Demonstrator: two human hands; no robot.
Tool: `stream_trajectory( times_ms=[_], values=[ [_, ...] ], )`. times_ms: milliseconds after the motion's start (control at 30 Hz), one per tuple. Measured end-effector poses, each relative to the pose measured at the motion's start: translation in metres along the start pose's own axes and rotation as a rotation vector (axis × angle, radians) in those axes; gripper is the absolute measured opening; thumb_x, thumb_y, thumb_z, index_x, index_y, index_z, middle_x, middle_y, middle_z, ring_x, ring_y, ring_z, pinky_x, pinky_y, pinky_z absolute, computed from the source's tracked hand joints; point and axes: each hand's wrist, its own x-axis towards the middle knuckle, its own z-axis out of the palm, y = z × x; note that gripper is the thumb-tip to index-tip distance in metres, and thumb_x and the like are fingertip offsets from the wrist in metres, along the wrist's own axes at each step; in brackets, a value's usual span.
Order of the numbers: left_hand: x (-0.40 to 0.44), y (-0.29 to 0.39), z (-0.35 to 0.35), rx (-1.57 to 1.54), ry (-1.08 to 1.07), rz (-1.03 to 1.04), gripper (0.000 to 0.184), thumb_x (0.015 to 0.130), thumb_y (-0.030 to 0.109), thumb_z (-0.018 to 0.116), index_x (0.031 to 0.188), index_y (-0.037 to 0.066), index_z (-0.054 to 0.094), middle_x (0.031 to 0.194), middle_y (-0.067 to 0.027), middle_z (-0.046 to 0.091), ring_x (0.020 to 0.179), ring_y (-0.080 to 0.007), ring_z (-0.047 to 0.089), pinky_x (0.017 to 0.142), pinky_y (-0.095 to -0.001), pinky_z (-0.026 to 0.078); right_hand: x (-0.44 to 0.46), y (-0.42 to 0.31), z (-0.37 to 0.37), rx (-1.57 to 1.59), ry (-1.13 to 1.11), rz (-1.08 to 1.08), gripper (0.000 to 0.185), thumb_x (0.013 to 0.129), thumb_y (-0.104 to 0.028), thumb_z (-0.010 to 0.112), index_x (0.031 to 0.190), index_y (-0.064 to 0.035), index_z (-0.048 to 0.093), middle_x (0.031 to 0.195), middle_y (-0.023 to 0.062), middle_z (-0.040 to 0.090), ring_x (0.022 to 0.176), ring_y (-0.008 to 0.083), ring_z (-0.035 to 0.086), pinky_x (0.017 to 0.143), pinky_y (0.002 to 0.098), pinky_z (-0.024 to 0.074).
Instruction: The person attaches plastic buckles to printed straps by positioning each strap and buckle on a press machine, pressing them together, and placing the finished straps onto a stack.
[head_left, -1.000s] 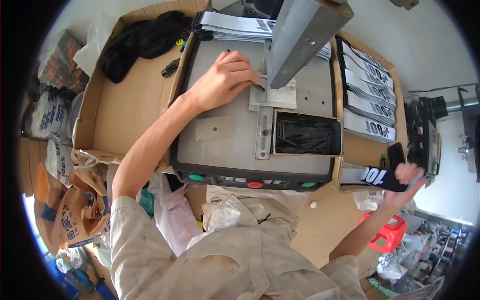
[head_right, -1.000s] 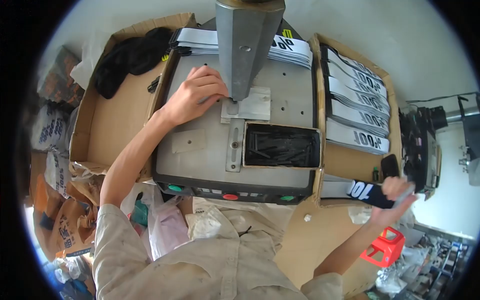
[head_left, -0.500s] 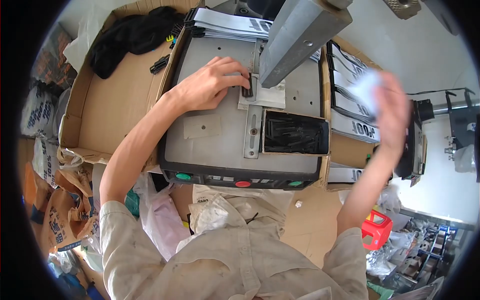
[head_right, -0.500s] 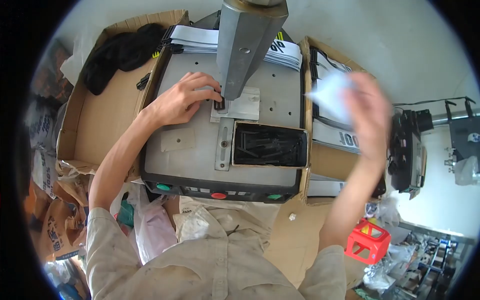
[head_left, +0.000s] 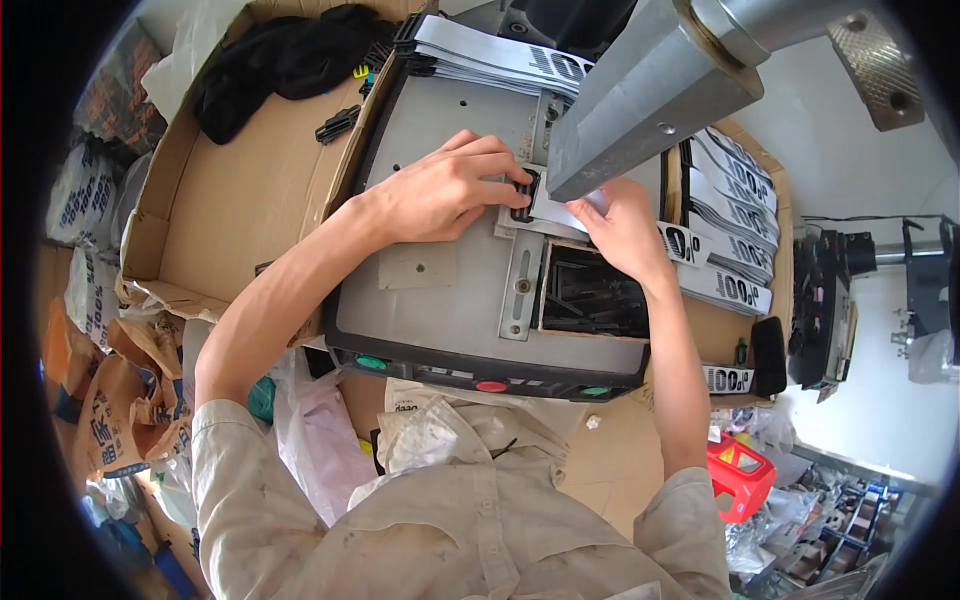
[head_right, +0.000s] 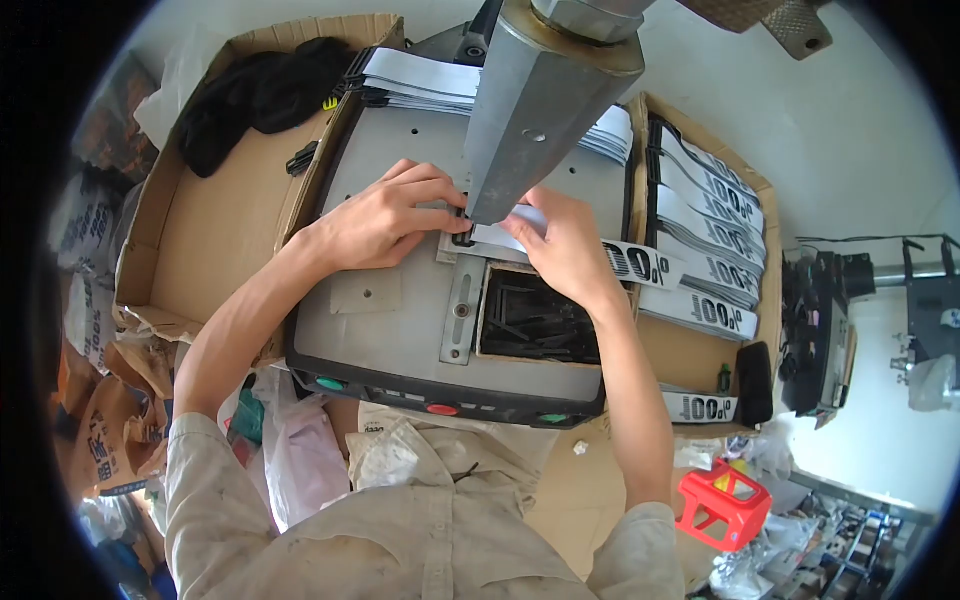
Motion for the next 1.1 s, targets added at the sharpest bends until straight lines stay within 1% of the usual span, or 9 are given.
stream_trajectory(
  times_ms=[167,400,500,567,600,667,767,967,1100],
  values=[
    [0.000,-0.002,0.002,-0.001,0.005,-0.006,0.043,0.075,-0.009,0.069,0.113,0.009,0.076,0.118,-0.0053,0.068,0.115,-0.0281,0.062,0.101,-0.0433,0.048,0.003,-0.001,-0.002,-0.031,-0.018,-0.068,0.022,0.096,-0.009,0.073,0.117,-0.0040,0.070,0.101,0.0169,0.076,0.091,0.0370,0.071,0.081,0.0415,0.0545],
    [0.005,0.007,-0.003,0.032,-0.060,-0.077,0.046,0.076,-0.010,0.067,0.116,0.010,0.074,0.116,-0.0076,0.065,0.115,-0.0291,0.059,0.103,-0.0428,0.046,0.003,0.000,0.001,0.009,-0.009,-0.086,0.029,0.092,-0.010,0.078,0.119,-0.0051,0.070,0.104,0.0168,0.075,0.094,0.0360,0.071,0.083,0.0414,0.0543],
    [0.004,0.004,0.002,0.033,-0.057,-0.061,0.047,0.076,-0.010,0.067,0.117,0.011,0.076,0.118,-0.0092,0.064,0.116,-0.0301,0.059,0.104,-0.0435,0.045,0.002,-0.002,0.002,-0.221,0.096,-0.284,0.031,0.086,-0.011,0.083,0.114,-0.0052,0.071,0.107,0.0178,0.074,0.094,0.0330,0.071,0.082,0.0407,0.0538],
    [0.004,0.004,0.002,0.020,-0.056,-0.057,0.047,0.076,-0.010,0.068,0.117,0.011,0.077,0.118,-0.0098,0.063,0.115,-0.0307,0.058,0.104,-0.0438,0.045,-0.006,-0.035,-0.005,-0.537,0.330,-0.452,0.025,0.081,-0.011,0.086,0.101,-0.0041,0.072,0.094,0.0166,0.074,0.084,0.0301,0.071,0.076,0.0403,0.0540],
    [0.006,0.006,0.001,0.028,-0.045,-0.053,0.047,0.076,-0.010,0.068,0.117,0.012,0.078,0.120,-0.0102,0.063,0.117,-0.0307,0.058,0.104,-0.0438,0.045,-0.013,-0.047,-0.013,-0.533,0.327,-0.455,0.025,0.081,-0.011,0.086,0.101,-0.0041,0.072,0.094,0.0166,0.074,0.084,0.0301,0.071,0.076,0.0403,0.0540],
    [0.007,0.009,0.001,0.039,-0.028,-0.060,0.047,0.076,-0.009,0.069,0.117,0.013,0.078,0.122,-0.0106,0.063,0.118,-0.0308,0.058,0.104,-0.0438,0.045,-0.028,-0.062,-0.028,-0.114,-0.272,0.076,0.021,0.078,-0.011,0.086,0.091,-0.0028,0.072,0.078,0.0144,0.072,0.073,0.0305,0.070,0.071,0.0405,0.0540],
    [0.007,0.008,0.003,0.075,-0.005,-0.039,0.046,0.076,-0.008,0.071,0.116,0.012,0.079,0.124,-0.0101,0.065,0.120,-0.0295,0.059,0.104,-0.0429,0.045,-0.041,-0.063,-0.029,-0.164,-0.474,0.089,0.020,0.077,-0.010,0.087,0.088,-0.0020,0.072,0.068,0.0118,0.070,0.067,0.0316,0.069,0.067,0.0406,0.0536],
    [0.009,0.007,0.004,0.055,-0.017,-0.043,0.043,0.075,-0.009,0.071,0.114,0.010,0.078,0.116,-0.0066,0.072,0.118,-0.0269,0.061,0.103,-0.0411,0.045,-0.034,-0.047,-0.025,-0.094,-0.606,0.046,0.012,0.080,0.004,0.075,0.090,0.0004,0.070,0.078,0.0157,0.072,0.069,0.0298,0.070,0.065,0.0399,0.0534],
    [0.007,0.008,0.004,0.072,-0.026,-0.045,0.041,0.076,-0.007,0.072,0.113,0.008,0.078,0.114,-0.0057,0.073,0.118,-0.0255,0.062,0.101,-0.0397,0.045,-0.032,-0.037,-0.042,0.100,-0.474,-0.058,0.013,0.086,0.001,0.078,0.097,0.0009,0.071,0.078,0.0064,0.071,0.066,0.0115,0.067,0.060,0.0293,0.0518]
  ],
)
